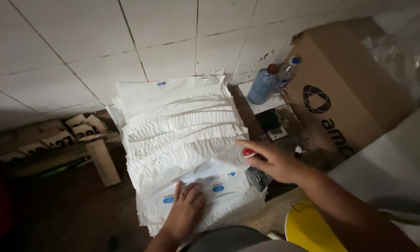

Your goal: Stamping a stack of white padded mailers one by one with a handheld stamp

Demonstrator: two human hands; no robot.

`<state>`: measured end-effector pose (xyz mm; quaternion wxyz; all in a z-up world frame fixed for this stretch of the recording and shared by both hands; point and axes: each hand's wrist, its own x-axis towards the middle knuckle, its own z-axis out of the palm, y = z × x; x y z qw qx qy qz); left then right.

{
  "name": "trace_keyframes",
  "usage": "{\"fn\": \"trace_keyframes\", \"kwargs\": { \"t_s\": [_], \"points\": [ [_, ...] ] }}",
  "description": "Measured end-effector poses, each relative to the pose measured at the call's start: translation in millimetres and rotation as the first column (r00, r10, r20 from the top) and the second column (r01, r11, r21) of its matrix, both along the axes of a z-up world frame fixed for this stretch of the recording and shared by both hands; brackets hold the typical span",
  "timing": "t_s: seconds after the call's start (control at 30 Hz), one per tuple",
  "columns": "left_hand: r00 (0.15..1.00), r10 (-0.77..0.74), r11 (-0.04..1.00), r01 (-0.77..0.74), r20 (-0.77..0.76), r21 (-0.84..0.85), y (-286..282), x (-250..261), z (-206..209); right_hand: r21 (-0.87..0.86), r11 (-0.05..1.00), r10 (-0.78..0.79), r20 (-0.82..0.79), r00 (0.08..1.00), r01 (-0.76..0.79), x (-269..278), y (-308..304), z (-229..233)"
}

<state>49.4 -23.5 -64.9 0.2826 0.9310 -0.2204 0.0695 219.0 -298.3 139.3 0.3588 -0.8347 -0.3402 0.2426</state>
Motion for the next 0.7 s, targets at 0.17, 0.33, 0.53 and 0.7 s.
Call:
{"fn": "trace_keyframes", "kwargs": {
  "t_s": [0.17, 0.33, 0.53, 0.7],
  "points": [
    [1.000, 0.002, 0.998, -0.001, -0.024, 0.057, 1, 2, -17, 0.064, 0.969, -0.234, -0.077, 0.969, 0.239, 5, -10, 37],
    [0.993, 0.043, 0.993, -0.054, 0.110, 0.102, 2, 4, -32, 0.240, 0.681, -0.680, -0.142, 0.719, 0.692, 18, -29, 25],
    [0.991, 0.102, 0.992, -0.108, 0.086, 0.061, 8, 14, 9, 0.198, 0.501, -0.840, -0.125, 0.528, 0.843, -4, -32, -15],
    [0.968, 0.251, 0.940, -0.238, -0.021, 0.243, 19, 37, 16, 0.289, 0.646, -0.683, -0.194, 0.704, 0.706, -40, -19, -40]
  ]
}}
